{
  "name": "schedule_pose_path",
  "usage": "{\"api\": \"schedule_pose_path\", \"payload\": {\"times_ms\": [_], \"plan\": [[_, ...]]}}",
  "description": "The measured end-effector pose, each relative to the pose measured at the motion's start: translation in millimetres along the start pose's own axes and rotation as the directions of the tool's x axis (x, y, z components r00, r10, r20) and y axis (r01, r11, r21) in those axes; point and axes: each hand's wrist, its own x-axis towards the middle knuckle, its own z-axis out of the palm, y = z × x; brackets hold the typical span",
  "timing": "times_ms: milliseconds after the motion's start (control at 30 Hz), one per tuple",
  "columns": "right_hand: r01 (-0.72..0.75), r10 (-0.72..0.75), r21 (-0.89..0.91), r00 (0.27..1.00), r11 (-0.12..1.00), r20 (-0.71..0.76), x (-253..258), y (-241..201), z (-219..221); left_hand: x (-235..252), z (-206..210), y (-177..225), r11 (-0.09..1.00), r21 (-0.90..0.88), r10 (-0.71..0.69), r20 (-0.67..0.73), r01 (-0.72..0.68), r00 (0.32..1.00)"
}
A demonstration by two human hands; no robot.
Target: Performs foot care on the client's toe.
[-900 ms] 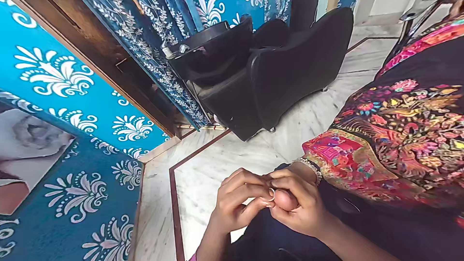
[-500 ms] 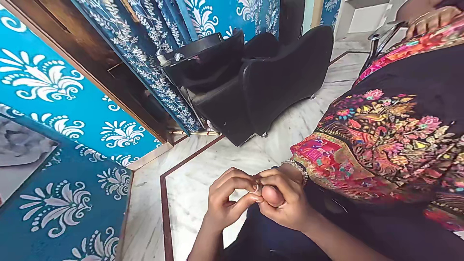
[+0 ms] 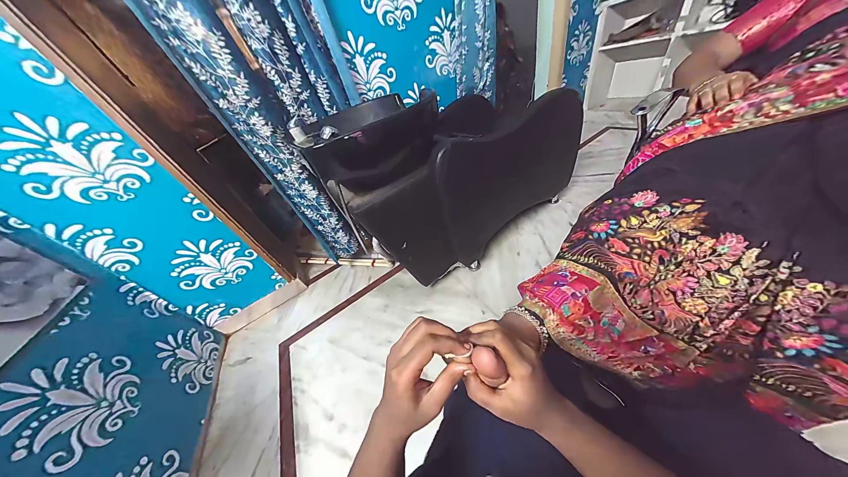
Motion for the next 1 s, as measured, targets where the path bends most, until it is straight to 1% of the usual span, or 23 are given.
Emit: {"api": "schedule_pose_path", "payload": {"times_ms": [233, 333, 467, 567, 667, 900, 1000], "plan": [[-0.008, 0.008, 0.023, 1.000, 1.000, 0.001, -2.7, -0.6, -1.0, -5.8, 7.3, 1.0, 0.997, -0.066, -0.048, -0.112, 0.041, 0.993], [0.004, -0.004, 0.006, 1.000, 1.000, -0.009, -1.9, -1.2, -1.7, -3.3, 5.1, 1.7, 0.998, -0.056, -0.043, -0.070, 0.039, 0.997], [0.006, -0.006, -0.005, 1.000, 1.000, -0.015, -2.9, -1.6, -1.9, 0.2, 1.6, 1.5, 1.000, 0.020, -0.002, 0.031, 0.001, 1.000], [0.010, -0.010, -0.002, 1.000, 1.000, -0.024, -3.7, -0.6, -1.5, 0.6, 1.2, 0.6, 0.999, 0.044, 0.013, 0.054, -0.015, 0.998], [0.008, -0.008, -0.007, 1.000, 1.000, -0.017, -3.4, -0.1, -1.1, 2.0, 2.6, -0.8, 0.999, 0.033, 0.015, 0.024, -0.016, 1.000], [-0.010, 0.010, 0.007, 1.000, 1.000, 0.016, -2.6, 0.8, -2.1, -0.7, 6.1, -4.2, 0.997, -0.075, -0.041, -0.057, 0.037, 0.998], [-0.012, 0.012, -0.010, 1.000, 1.000, 0.015, -2.3, 1.0, -2.0, -2.4, 7.3, -7.7, 0.996, -0.083, -0.039, -0.075, 0.032, 0.996]]}}
